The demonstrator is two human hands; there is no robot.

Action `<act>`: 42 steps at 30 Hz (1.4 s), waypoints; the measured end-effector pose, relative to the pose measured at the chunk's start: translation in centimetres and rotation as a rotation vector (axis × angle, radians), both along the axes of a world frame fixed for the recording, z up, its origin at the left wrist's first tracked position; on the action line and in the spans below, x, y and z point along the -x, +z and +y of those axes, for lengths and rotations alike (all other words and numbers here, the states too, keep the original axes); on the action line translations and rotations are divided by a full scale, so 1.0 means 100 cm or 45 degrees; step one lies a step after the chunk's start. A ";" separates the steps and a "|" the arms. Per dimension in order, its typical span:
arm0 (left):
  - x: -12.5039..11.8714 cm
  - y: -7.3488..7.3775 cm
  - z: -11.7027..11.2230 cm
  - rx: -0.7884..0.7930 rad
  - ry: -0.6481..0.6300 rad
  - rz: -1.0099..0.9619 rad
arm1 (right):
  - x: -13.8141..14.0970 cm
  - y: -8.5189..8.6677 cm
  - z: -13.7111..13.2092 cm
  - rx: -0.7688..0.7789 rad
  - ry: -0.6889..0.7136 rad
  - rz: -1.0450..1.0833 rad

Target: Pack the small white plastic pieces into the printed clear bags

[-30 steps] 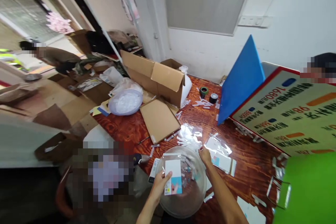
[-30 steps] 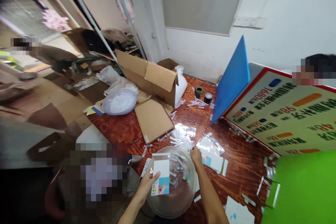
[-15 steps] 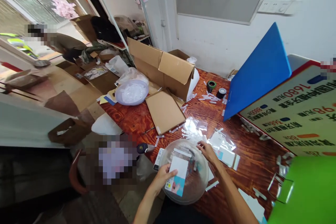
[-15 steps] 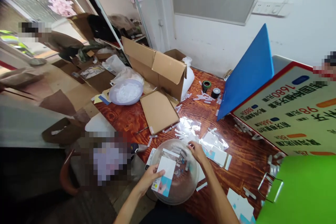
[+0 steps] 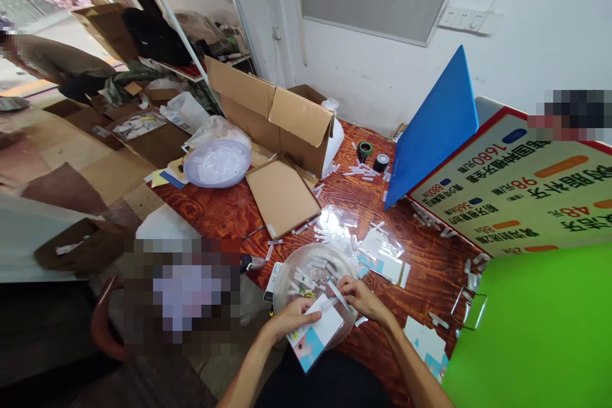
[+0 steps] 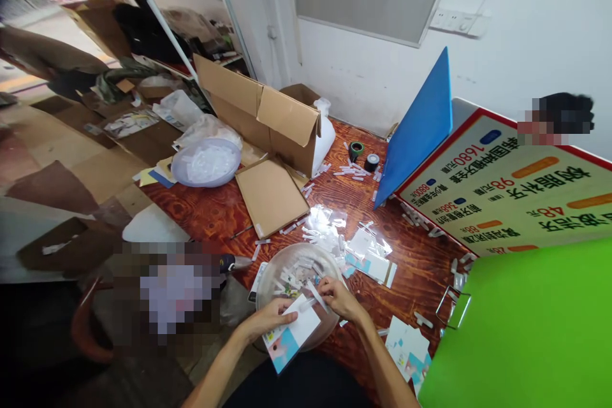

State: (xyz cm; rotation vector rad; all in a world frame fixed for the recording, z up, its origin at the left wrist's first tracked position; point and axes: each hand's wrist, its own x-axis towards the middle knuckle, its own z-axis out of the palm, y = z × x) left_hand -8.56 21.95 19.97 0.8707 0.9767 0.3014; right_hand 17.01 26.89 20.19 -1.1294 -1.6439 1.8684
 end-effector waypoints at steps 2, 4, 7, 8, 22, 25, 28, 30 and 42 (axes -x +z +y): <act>-0.002 -0.001 0.000 -0.015 -0.013 0.000 | 0.009 -0.007 -0.007 0.087 -0.012 -0.001; -0.004 0.001 -0.001 -0.020 -0.015 0.001 | 0.018 -0.017 -0.012 0.182 -0.047 -0.027; -0.003 0.009 -0.005 -0.026 0.032 0.022 | 0.017 -0.037 -0.001 0.209 -0.108 -0.133; -0.003 0.012 -0.006 -0.032 0.061 0.039 | 0.013 -0.045 0.009 0.197 -0.148 -0.189; 0.017 0.025 -0.058 -0.077 0.865 0.176 | -0.005 -0.139 0.139 0.084 -0.622 -0.913; 0.015 0.023 -0.064 -0.001 0.915 0.222 | -0.003 -0.128 0.126 0.059 -0.686 -0.796; 0.005 0.015 -0.058 0.007 0.841 0.200 | 0.007 -0.103 0.092 0.034 -0.717 -0.595; -0.004 0.009 -0.049 0.001 0.721 0.161 | 0.018 -0.084 0.059 0.112 -0.676 -0.329; -0.001 0.006 -0.043 -0.058 0.407 0.048 | 0.036 -0.057 -0.029 0.457 -0.362 0.187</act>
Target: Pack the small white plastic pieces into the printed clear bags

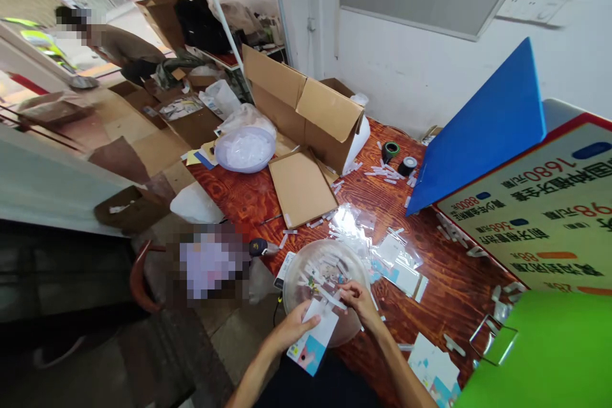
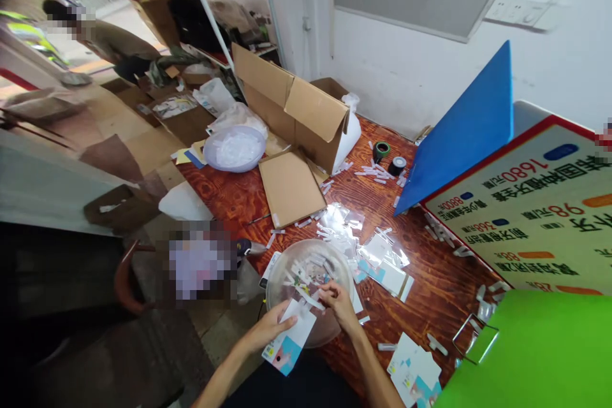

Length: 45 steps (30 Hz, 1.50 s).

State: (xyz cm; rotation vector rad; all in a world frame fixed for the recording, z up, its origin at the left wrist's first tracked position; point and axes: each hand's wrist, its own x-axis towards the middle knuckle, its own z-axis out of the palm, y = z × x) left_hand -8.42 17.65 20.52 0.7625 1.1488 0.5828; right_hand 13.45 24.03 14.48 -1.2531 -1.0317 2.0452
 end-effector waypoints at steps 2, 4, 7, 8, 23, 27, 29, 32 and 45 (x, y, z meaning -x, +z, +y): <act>0.004 -0.002 -0.007 0.017 0.053 0.005 | 0.007 -0.002 0.001 -0.059 0.191 0.006; 0.009 -0.002 -0.014 0.016 0.096 0.003 | 0.018 -0.005 0.005 -0.139 0.408 -0.011; 0.017 0.000 -0.023 0.018 0.195 -0.007 | 0.036 -0.015 0.025 -0.290 0.622 -0.328; 0.020 0.001 -0.027 0.036 0.251 -0.017 | 0.042 -0.021 0.035 -0.343 0.626 -0.478; 0.047 0.029 -0.040 -0.022 0.566 0.006 | 0.060 -0.016 0.045 -0.302 0.430 -0.658; 0.042 0.035 -0.025 -0.015 0.324 -0.022 | 0.041 0.035 0.031 -0.304 0.397 -0.196; 0.038 0.039 -0.014 -0.017 0.207 -0.031 | 0.029 0.059 0.026 -0.303 0.385 -0.028; 0.029 0.045 0.005 -0.028 0.057 -0.032 | 0.009 0.084 0.019 -0.296 0.407 0.039; -0.048 0.066 0.048 -0.142 -0.305 -0.012 | -0.048 0.105 -0.029 -0.387 -0.239 -0.168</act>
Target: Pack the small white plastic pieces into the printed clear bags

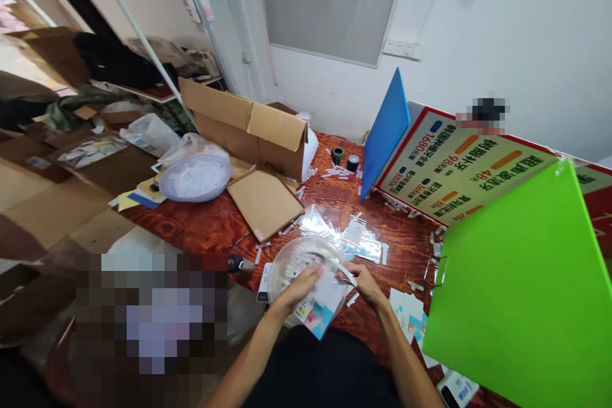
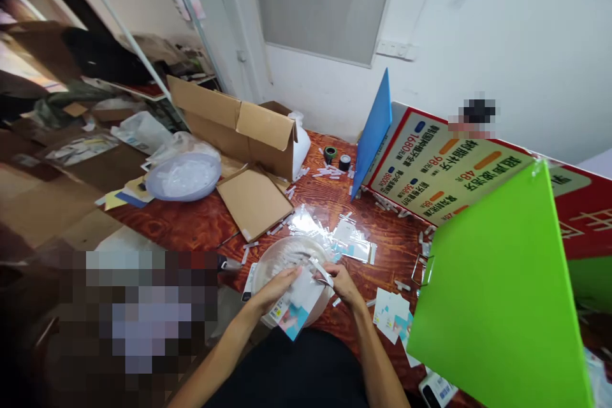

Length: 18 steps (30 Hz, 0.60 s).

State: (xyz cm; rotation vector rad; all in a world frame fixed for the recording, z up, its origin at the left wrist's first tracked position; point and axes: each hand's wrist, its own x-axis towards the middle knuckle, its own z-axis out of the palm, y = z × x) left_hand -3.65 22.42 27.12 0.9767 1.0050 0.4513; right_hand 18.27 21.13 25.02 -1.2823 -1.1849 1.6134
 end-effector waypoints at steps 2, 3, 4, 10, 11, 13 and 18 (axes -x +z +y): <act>-0.007 0.002 0.002 -0.091 -0.061 0.081 | -0.007 0.004 -0.011 -0.011 0.058 0.057; -0.010 0.003 0.003 -0.123 -0.092 0.096 | -0.010 0.005 -0.017 0.014 0.026 0.101; -0.013 0.004 0.003 -0.154 -0.120 0.103 | -0.013 0.005 -0.022 0.052 -0.049 0.150; -0.035 -0.001 0.003 -0.323 -0.248 0.191 | -0.021 0.000 -0.045 0.167 -0.243 0.253; -0.038 -0.003 0.002 -0.338 -0.266 0.204 | -0.022 -0.002 -0.048 0.165 -0.245 0.240; -0.046 -0.008 0.001 -0.368 -0.300 0.228 | -0.025 -0.006 -0.055 0.095 -0.341 0.168; -0.067 -0.022 0.002 -0.446 -0.467 0.260 | -0.036 -0.006 -0.078 -0.156 -0.530 -0.162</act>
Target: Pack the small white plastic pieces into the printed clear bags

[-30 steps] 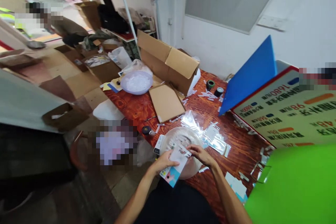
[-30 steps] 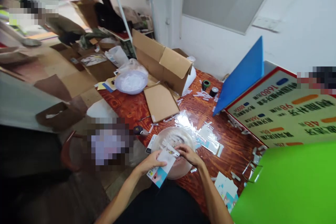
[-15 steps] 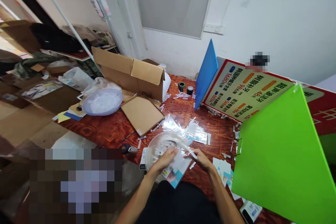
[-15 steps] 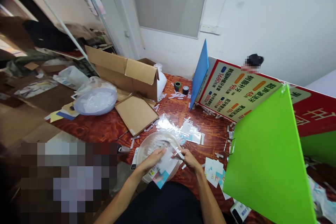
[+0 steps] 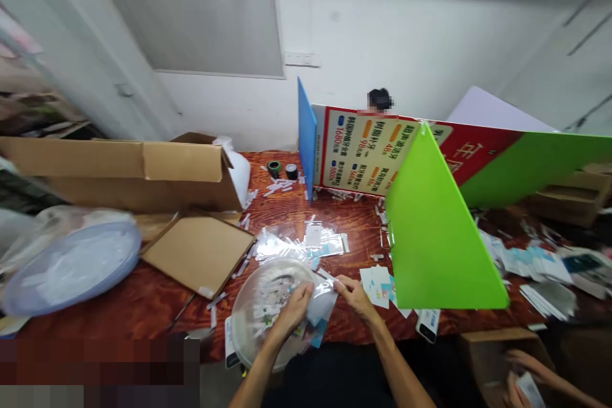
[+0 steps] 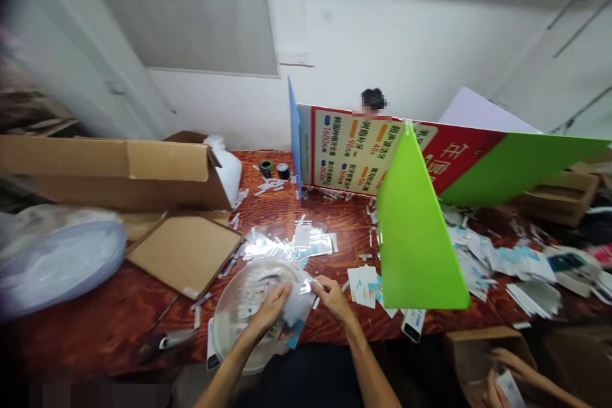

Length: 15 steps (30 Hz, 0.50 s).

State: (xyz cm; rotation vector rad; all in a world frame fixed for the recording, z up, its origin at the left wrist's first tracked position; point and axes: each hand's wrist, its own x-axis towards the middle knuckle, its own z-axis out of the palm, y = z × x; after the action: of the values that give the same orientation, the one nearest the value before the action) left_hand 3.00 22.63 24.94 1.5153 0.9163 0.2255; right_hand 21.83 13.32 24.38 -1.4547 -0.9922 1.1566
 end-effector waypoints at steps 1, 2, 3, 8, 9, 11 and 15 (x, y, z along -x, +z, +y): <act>-0.005 -0.003 0.000 -0.009 -0.053 0.008 | -0.002 0.002 -0.006 0.002 0.009 -0.031; -0.010 -0.005 -0.001 -0.016 -0.110 0.015 | -0.004 0.003 -0.012 0.006 0.018 -0.046; -0.016 -0.007 -0.003 -0.020 -0.169 0.020 | -0.007 0.005 -0.019 0.009 0.007 -0.052; -0.041 -0.012 -0.016 -0.031 -0.396 0.002 | -0.031 0.000 -0.078 0.148 -0.224 -0.251; -0.045 -0.012 -0.018 -0.036 -0.403 0.000 | -0.039 -0.003 -0.096 0.223 -0.232 -0.360; -0.050 -0.015 -0.021 -0.046 -0.394 0.007 | -0.060 -0.010 -0.135 0.432 -0.201 -0.609; -0.049 -0.024 -0.020 -0.055 -0.377 0.025 | -0.123 -0.011 -0.217 0.947 -0.232 -0.849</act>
State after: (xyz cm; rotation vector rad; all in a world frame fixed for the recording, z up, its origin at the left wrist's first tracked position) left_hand 7.91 20.64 22.58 1.6742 0.6948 0.0155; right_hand 34.08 -8.35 23.31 -2.5822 -0.8526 0.9536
